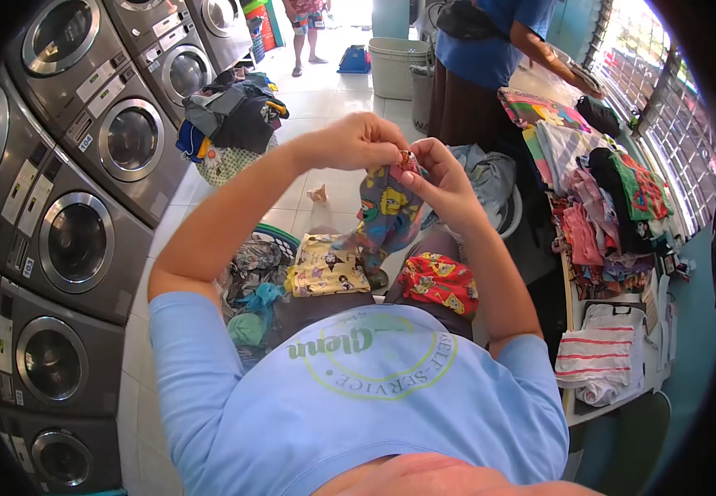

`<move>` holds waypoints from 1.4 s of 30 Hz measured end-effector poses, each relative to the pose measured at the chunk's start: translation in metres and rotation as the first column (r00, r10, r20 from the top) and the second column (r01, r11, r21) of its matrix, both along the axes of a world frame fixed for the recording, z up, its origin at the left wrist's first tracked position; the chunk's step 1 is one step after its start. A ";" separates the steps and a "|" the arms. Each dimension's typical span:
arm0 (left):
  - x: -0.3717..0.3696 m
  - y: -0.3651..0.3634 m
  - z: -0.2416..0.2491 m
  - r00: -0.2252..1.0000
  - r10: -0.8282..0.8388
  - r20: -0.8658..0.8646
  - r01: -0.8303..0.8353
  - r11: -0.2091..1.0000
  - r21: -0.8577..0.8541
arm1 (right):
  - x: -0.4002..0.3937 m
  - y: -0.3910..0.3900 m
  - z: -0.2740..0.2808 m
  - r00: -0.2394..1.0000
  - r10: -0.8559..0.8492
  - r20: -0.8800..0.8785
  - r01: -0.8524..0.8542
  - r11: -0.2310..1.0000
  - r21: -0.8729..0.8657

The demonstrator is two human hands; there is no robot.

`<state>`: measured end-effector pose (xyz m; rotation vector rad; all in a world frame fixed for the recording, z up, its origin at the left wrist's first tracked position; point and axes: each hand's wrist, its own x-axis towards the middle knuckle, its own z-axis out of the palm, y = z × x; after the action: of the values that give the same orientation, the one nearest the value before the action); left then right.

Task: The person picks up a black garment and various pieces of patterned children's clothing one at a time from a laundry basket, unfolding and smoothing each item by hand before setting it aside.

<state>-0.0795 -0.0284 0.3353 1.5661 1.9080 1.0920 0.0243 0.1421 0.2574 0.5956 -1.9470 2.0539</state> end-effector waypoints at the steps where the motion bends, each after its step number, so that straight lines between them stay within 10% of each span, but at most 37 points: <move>1: 0.001 -0.004 0.009 0.998 -0.021 0.054 0.023 0.999 -0.037 | 0.006 0.001 0.011 0.994 0.104 0.013 -0.104 0.994 -0.017; 3: 0.008 -0.012 0.029 0.995 -0.042 0.094 0.052 0.992 -0.113 | 0.012 0.004 0.022 0.981 0.194 0.013 -0.194 0.972 0.133; 6: 0.017 -0.023 0.050 0.998 -0.050 -0.024 0.046 0.989 -0.143 | 0.009 -0.002 0.027 0.852 0.481 0.207 -0.438 0.871 -0.222; 10: 0.034 -0.033 0.072 0.994 -0.085 -0.072 0.081 0.995 -0.054 | 0.032 -0.031 0.048 0.855 0.218 0.471 -0.165 0.975 -0.152; 16: 0.025 -0.069 0.095 0.980 -0.117 0.163 0.075 0.966 0.246 | 0.006 0.005 0.048 0.780 0.579 0.237 -0.541 0.815 -0.209; 22: -0.015 -0.105 0.092 1.000 0.006 0.018 -0.010 0.973 0.229 | 0.002 0.053 0.118 0.988 0.005 -0.152 0.044 0.948 0.315; 25: -0.017 -0.106 0.090 0.957 0.213 -0.196 -0.177 0.967 0.184 | -0.012 0.068 0.134 0.728 -0.039 -0.685 0.627 0.444 0.641; 29: -0.017 -0.097 0.087 0.867 0.291 -0.406 -0.208 0.949 0.236 | -0.003 0.054 0.147 0.618 0.059 -0.784 0.741 0.289 0.606; 37: -0.007 -0.069 0.077 0.176 0.447 -0.877 -0.035 0.893 0.448 | -0.017 0.045 0.152 0.452 0.176 -0.874 0.857 0.185 0.480; 42: -0.016 -0.069 0.061 0.181 0.480 -0.858 -0.087 0.877 0.472 | -0.023 0.048 0.145 0.531 0.109 -0.840 0.810 0.224 0.542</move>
<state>-0.0952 -0.0973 0.3963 2.5317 3.0807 0.4550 0.0016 0.1902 0.4027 0.7966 -2.1199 -0.0553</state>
